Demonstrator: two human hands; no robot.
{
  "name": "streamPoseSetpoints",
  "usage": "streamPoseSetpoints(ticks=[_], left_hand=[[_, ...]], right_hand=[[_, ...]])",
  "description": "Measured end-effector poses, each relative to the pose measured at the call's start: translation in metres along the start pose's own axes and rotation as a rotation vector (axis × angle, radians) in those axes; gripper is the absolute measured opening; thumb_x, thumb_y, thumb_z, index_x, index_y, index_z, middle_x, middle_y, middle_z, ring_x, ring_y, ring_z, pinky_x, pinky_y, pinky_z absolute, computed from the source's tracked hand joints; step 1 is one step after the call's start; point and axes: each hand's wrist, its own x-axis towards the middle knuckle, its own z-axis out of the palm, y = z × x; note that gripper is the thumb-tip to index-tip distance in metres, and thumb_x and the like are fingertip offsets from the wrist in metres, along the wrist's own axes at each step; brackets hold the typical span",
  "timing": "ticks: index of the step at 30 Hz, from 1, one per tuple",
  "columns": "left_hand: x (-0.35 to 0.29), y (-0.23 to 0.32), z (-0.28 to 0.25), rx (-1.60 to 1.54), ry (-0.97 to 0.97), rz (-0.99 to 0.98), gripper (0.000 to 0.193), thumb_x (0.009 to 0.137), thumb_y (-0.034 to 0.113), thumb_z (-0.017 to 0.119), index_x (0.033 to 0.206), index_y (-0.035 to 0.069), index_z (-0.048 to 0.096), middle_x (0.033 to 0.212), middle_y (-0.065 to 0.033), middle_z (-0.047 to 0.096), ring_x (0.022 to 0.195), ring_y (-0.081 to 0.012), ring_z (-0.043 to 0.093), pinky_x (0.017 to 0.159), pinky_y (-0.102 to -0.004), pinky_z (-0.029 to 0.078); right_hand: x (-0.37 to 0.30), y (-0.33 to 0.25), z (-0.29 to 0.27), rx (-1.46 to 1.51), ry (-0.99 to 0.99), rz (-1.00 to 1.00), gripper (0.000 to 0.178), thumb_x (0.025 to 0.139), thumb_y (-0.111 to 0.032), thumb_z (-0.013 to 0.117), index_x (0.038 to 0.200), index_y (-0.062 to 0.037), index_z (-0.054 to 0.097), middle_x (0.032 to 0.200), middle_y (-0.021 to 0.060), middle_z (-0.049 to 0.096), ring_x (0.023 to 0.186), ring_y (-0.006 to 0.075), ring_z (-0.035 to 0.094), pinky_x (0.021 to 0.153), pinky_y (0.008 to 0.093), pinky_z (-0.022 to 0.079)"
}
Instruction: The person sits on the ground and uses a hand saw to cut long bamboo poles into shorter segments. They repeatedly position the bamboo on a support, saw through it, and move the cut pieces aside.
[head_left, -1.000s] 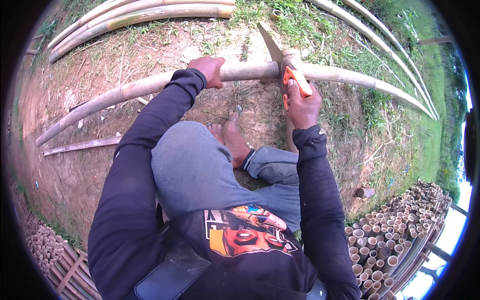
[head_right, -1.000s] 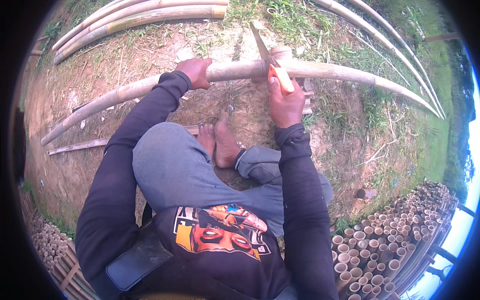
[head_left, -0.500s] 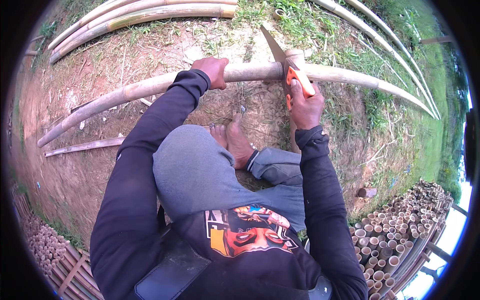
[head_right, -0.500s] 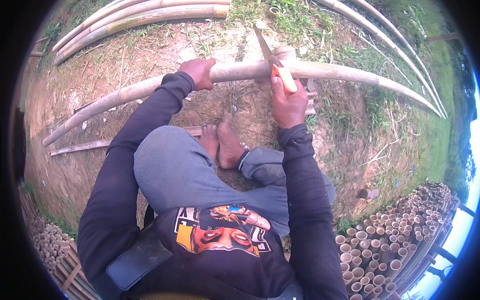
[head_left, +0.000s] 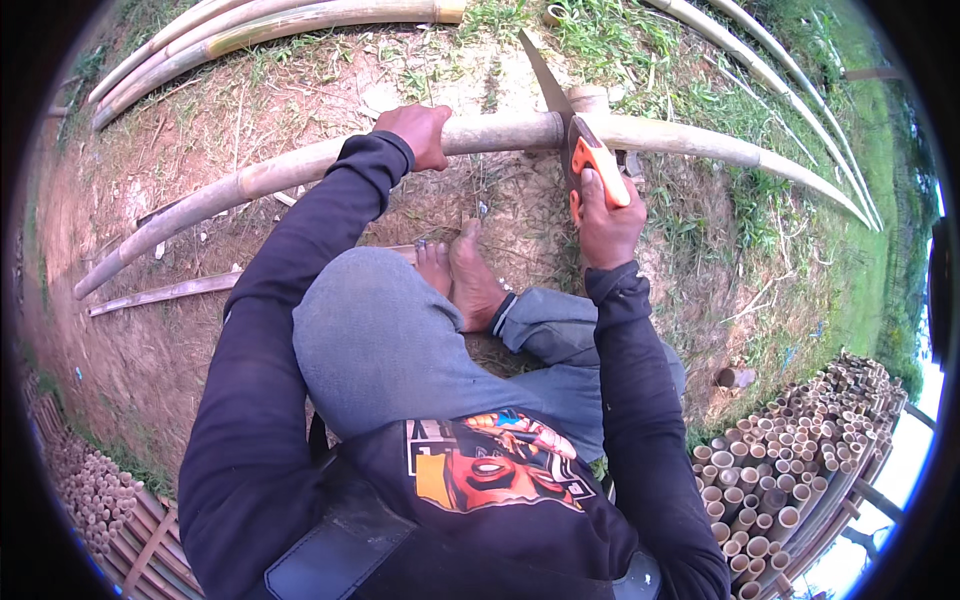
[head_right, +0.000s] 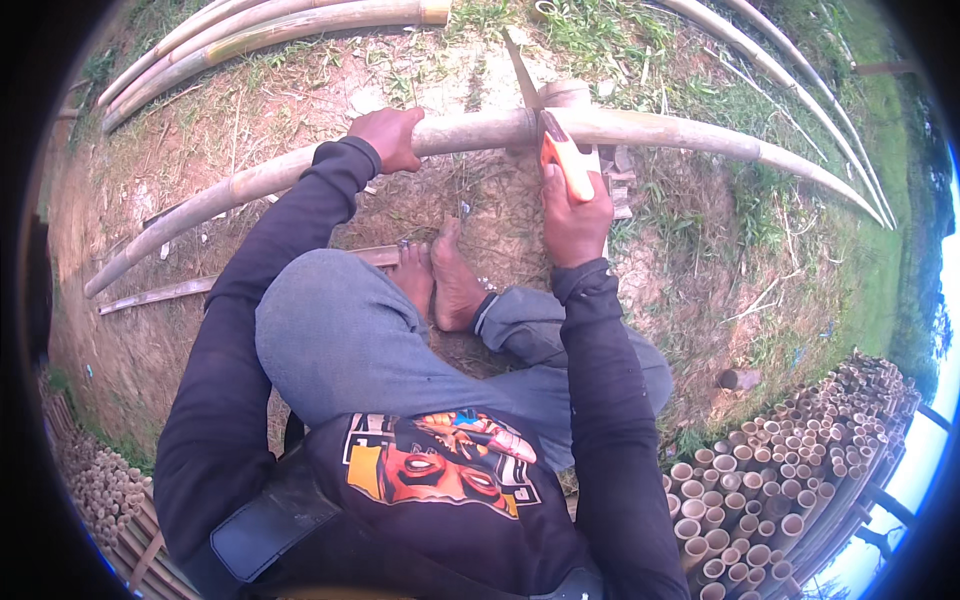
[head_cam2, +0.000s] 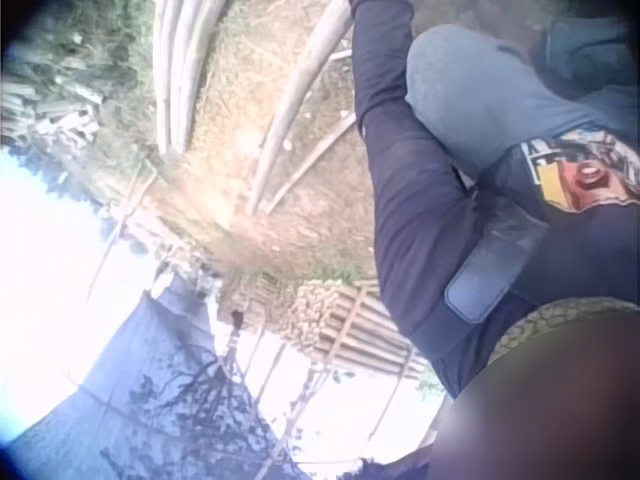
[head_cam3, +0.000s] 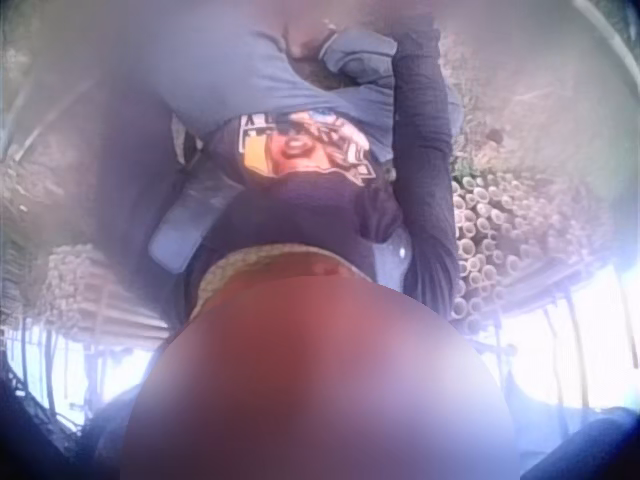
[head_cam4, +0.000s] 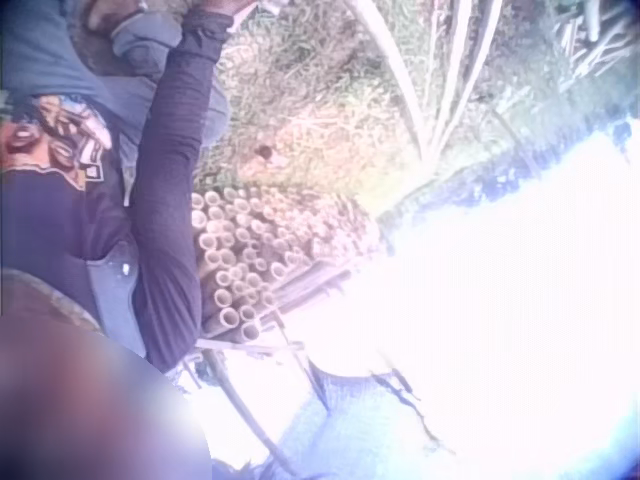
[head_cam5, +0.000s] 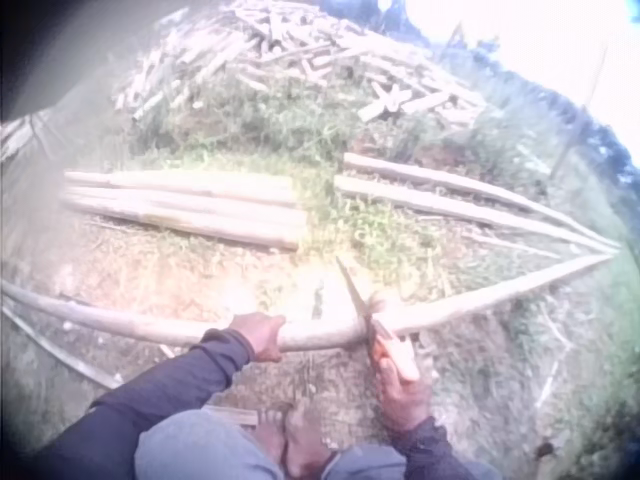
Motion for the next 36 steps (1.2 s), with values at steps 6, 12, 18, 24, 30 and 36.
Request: streamPoseSetpoints(ticks=[6, 12, 18, 24, 30, 36], left_hand=[[-0.004, 0.002, -0.006, 0.004, -0.017, -0.007, 0.062, 0.077, 0.035, 0.086, 0.129, 0.010, 0.066, 0.114, -0.0183, 0.077, 0.108, -0.0381, 0.075, 0.092, -0.0505, 0.061], [0.004, -0.002, 0.005, -0.009, -0.027, -0.019, 0.063, 0.077, 0.037, 0.087, 0.130, 0.011, 0.065, 0.111, -0.0189, 0.078, 0.107, -0.0379, 0.075, 0.091, -0.0504, 0.061], [0.000, 0.002, 0.000, 0.029, -0.008, -0.017, 0.070, 0.076, 0.037, 0.086, 0.137, 0.013, 0.064, 0.116, -0.0183, 0.077, 0.109, -0.0382, 0.074, 0.093, -0.0501, 0.060], [0.000, 0.000, 0.002, 0.020, 0.010, -0.001, 0.066, 0.075, 0.037, 0.086, 0.133, 0.012, 0.065, 0.113, -0.0187, 0.077, 0.105, -0.0393, 0.075, 0.091, -0.0512, 0.060], [0.006, -0.003, 0.010, 0.029, -0.003, -0.014, 0.065, 0.075, 0.036, 0.085, 0.132, 0.012, 0.066, 0.108, -0.0192, 0.077, 0.103, -0.0398, 0.075, 0.089, -0.0511, 0.060], [-0.001, 0.003, 0.001, 0.042, -0.038, -0.020, 0.070, 0.077, 0.040, 0.086, 0.138, 0.014, 0.063, 0.114, -0.0211, 0.077, 0.107, -0.0402, 0.075, 0.093, -0.0516, 0.060]], right_hand=[[-0.082, -0.023, -0.033, -0.124, 0.064, 0.116, 0.020, 0.102, -0.012, 0.077, 0.113, 0.0033, 0.070, 0.089, 0.0026, 0.069, 0.074, 0.0072, 0.059, 0.066, 0.0270, 0.049], [-0.190, -0.070, -0.079, -0.094, 0.103, 0.123, 0.013, 0.102, -0.004, 0.071, 0.107, 0.0070, 0.067, 0.087, 0.0059, 0.070, 0.076, 0.0100, 0.068, 0.073, 0.0281, 0.058], [0.010, 0.030, 0.005, -0.145, 0.076, -0.192, 0.016, 0.104, -0.016, 0.076, 0.105, -0.0028, 0.067, 0.078, -0.0022, 0.067, 0.062, 0.0023, 0.058, 0.053, 0.0220, 0.044], [-0.148, -0.038, -0.062, -0.277, 0.128, 0.129, 0.018, 0.100, -0.008, 0.077, 0.113, 0.0034, 0.070, 0.087, 0.0052, 0.071, 0.076, 0.0092, 0.065, 0.068, 0.0282, 0.052], [-0.133, -0.037, -0.047, -0.219, 0.091, -0.104, 0.017, 0.104, -0.014, 0.074, 0.108, 0.0009, 0.065, 0.074, 0.0013, 0.067, 0.057, 0.0045, 0.058, 0.050, 0.0215, 0.044], [0.000, 0.027, 0.002, -0.080, 0.067, -0.084, 0.024, 0.100, -0.014, 0.080, 0.111, 0.0045, 0.072, 0.090, 0.0063, 0.074, 0.080, 0.0084, 0.065, 0.070, 0.0284, 0.053]])
